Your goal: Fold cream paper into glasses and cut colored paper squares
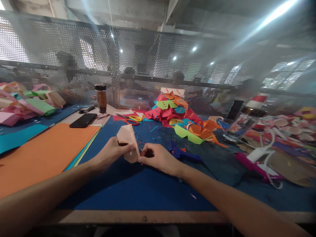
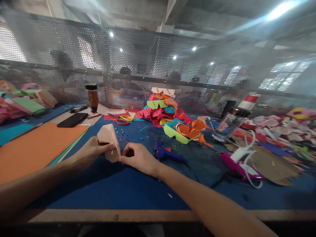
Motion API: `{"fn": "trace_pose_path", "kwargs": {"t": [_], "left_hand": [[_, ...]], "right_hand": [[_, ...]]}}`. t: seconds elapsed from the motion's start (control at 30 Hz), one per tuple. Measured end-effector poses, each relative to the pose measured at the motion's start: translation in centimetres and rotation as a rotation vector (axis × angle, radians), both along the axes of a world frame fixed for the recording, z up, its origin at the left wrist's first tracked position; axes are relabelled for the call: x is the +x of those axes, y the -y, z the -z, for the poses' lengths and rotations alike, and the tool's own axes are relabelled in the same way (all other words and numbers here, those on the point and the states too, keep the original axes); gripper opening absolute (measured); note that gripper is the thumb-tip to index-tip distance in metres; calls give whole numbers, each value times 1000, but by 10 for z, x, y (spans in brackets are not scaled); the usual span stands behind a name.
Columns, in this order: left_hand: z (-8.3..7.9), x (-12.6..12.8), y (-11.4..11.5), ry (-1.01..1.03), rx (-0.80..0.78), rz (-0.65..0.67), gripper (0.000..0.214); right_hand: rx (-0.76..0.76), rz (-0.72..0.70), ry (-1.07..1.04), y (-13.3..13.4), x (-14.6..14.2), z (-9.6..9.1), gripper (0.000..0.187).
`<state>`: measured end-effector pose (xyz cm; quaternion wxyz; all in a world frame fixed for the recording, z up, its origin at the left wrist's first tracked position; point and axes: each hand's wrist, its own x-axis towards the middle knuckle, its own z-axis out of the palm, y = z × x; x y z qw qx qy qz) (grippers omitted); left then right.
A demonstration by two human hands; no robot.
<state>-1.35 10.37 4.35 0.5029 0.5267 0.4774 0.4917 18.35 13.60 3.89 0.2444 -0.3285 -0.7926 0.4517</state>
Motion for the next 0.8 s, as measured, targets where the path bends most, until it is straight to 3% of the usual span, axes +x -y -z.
{"fn": "trace_pose_path", "kwargs": {"t": [0.43,0.63,0.8], "left_hand": [[0,-2,0,-72,49,91,18],[4,-3,-1,-189,62,-25,27],[8,-3,-2,-163,78,-57,27]], "right_hand": [[45,10,41,-2,0,1,11],[66,9,65,-1,0,1,12],[63,12,54,0,-1,0,15]]}}
